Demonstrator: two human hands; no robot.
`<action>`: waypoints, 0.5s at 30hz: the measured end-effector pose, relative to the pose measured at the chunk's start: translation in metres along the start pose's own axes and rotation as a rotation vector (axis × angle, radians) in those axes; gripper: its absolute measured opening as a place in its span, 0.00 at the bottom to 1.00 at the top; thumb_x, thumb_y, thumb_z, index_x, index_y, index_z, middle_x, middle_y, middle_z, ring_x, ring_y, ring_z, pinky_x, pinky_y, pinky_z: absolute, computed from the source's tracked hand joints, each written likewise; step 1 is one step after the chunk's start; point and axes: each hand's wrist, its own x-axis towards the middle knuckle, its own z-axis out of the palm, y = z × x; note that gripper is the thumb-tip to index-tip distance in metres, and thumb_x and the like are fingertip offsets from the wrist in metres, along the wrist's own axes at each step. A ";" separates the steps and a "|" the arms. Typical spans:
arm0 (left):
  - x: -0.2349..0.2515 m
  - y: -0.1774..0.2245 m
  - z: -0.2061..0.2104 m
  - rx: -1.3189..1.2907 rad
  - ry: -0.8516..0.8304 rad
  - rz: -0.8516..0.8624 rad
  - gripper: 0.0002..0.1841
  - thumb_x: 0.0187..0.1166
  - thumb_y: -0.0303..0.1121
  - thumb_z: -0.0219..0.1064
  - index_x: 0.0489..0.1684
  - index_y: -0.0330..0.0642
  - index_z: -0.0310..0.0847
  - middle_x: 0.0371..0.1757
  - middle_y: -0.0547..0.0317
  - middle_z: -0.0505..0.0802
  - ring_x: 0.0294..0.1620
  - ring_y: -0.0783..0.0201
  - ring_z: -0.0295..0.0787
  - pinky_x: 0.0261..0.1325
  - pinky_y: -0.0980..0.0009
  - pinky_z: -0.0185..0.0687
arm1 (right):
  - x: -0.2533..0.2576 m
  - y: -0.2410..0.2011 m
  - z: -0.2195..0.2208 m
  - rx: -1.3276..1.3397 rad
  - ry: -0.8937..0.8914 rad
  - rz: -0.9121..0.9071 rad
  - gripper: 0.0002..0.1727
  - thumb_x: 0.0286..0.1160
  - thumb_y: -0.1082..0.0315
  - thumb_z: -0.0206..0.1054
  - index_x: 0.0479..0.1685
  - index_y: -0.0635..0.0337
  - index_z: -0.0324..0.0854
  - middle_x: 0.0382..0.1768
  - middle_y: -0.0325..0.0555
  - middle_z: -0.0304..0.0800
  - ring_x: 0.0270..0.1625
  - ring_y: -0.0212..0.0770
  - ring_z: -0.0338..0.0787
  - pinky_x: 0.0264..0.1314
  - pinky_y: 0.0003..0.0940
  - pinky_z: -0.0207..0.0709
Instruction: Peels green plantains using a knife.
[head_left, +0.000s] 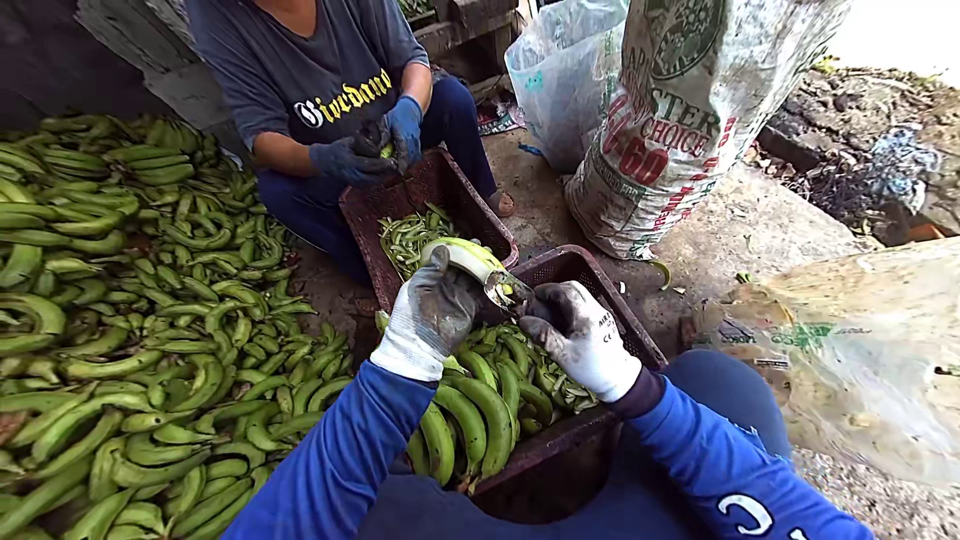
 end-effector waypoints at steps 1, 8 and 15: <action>0.000 -0.001 0.000 -0.002 -0.003 -0.004 0.19 0.94 0.48 0.47 0.65 0.44 0.74 0.60 0.52 0.89 0.63 0.57 0.87 0.67 0.57 0.84 | 0.001 0.000 0.000 -0.004 0.004 -0.017 0.25 0.75 0.44 0.72 0.61 0.52 0.87 0.54 0.43 0.89 0.53 0.38 0.89 0.56 0.43 0.87; -0.005 -0.006 0.005 0.331 -0.069 -0.201 0.20 0.92 0.48 0.50 0.63 0.44 0.78 0.50 0.50 0.91 0.47 0.58 0.91 0.49 0.58 0.89 | 0.007 0.008 -0.018 -0.055 0.003 -0.216 0.24 0.79 0.47 0.70 0.63 0.54 0.89 0.57 0.45 0.91 0.60 0.41 0.88 0.64 0.44 0.84; -0.019 0.000 0.007 0.791 -0.574 -0.302 0.28 0.86 0.40 0.54 0.88 0.55 0.65 0.65 0.49 0.90 0.57 0.57 0.91 0.59 0.58 0.89 | 0.037 0.031 -0.043 -0.106 -0.170 0.088 0.21 0.88 0.45 0.56 0.60 0.42 0.91 0.50 0.34 0.96 0.51 0.32 0.93 0.58 0.47 0.88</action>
